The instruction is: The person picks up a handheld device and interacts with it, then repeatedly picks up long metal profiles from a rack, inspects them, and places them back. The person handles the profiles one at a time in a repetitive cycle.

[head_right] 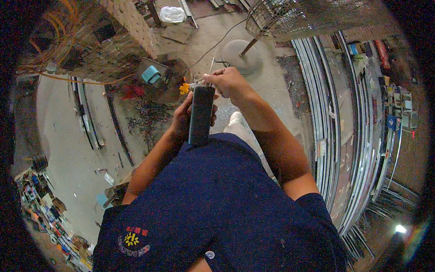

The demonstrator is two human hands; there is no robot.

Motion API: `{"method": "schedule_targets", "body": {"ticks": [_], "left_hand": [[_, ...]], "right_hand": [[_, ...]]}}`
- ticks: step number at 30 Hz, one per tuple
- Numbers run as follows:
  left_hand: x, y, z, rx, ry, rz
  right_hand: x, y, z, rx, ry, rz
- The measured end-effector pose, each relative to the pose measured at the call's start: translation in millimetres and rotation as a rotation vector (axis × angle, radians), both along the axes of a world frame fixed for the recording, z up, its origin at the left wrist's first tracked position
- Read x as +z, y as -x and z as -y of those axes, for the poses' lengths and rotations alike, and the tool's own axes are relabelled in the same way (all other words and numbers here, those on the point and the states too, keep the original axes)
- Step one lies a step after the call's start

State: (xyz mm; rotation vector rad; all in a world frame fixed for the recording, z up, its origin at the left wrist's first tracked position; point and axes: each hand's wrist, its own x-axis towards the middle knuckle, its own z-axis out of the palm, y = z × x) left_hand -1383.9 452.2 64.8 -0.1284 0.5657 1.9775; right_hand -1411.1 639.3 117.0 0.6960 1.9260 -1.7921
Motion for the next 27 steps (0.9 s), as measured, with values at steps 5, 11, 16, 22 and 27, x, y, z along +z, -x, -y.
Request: {"method": "schedule_targets", "body": {"ticks": [5,11,16,22,27], "left_hand": [[2,-11,3,-0.095,0.045,0.026],[3,-7,10,-0.052,-0.069,-0.047],[8,-16,11,-0.073,-0.051,-0.017],[15,-17,22,-0.046,-0.021,0.01],[19,-15,24,-0.014,-0.015,0.005]], "right_hand": [[1,15,-49,-0.189,-0.08,-0.15],[50,14,-49,0.074,-0.044,-0.12],[29,0,-32,-0.078,0.111,-0.23],[26,-18,-35,-0.083,0.204,-0.274],[14,-29,-32,-0.084,0.379,-0.225]]}}
